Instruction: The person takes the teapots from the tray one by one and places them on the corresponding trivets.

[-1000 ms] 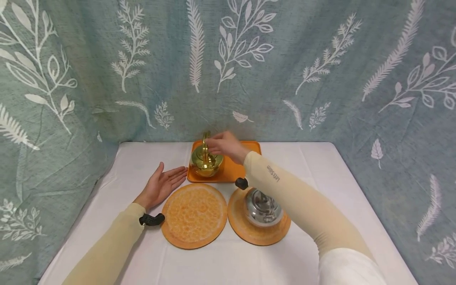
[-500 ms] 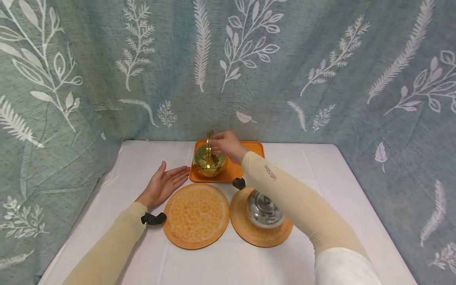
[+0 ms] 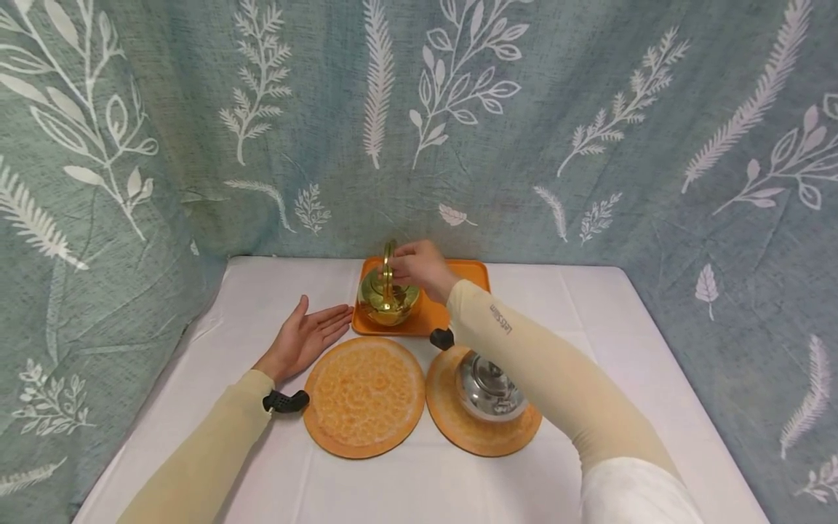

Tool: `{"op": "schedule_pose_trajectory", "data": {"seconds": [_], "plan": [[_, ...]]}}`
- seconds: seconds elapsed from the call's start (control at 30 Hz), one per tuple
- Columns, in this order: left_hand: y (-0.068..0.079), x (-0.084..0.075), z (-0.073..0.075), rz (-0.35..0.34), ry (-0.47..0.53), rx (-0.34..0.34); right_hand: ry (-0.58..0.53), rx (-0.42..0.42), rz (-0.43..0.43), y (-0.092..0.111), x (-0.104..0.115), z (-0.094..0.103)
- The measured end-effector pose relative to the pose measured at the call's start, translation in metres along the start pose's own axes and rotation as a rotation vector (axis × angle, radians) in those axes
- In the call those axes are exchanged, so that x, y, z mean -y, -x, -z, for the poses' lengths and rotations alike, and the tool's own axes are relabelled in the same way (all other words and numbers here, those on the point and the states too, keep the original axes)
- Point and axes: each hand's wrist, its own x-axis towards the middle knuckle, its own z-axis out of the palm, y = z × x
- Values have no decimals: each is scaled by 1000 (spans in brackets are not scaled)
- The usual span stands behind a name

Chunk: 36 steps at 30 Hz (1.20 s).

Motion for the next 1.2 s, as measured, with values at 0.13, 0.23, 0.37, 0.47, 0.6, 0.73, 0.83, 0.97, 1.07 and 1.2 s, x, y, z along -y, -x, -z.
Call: {"op": "schedule_pose_trajectory", "data": {"seconds": [0.13,0.23,0.37,0.47,0.6,0.73,0.83,0.97,1.07,1.2], "plan": [[1,-2,-2,5,2,-4,4,4,9,3,0,0],[1,-4,-3,9,-6,4,7,-3,12,5,0,-1],[1,-6,-3,29,-18,9,10,-11,5,6,1,-2],[3,-8,-2,48,-50,13,8,-12,4,5,1,-2],[3,-9,-2,66,-124,53,-8,-19,4,6,0,-1],[3,-10,-3,83,-167,70,-9,-30,-1,8,-3,0],[5,-11,-4,91,-187,67,-8,-32,2,10,-3,0],[7,-12,-4,91,-211,60,-1,-32,16,14,0,-2],[9,-14,-3,90,-210,67,6,-40,23,18,3,-3],[13,-15,0,98,-187,76,-7,-26,30,22,6,-4]]}}
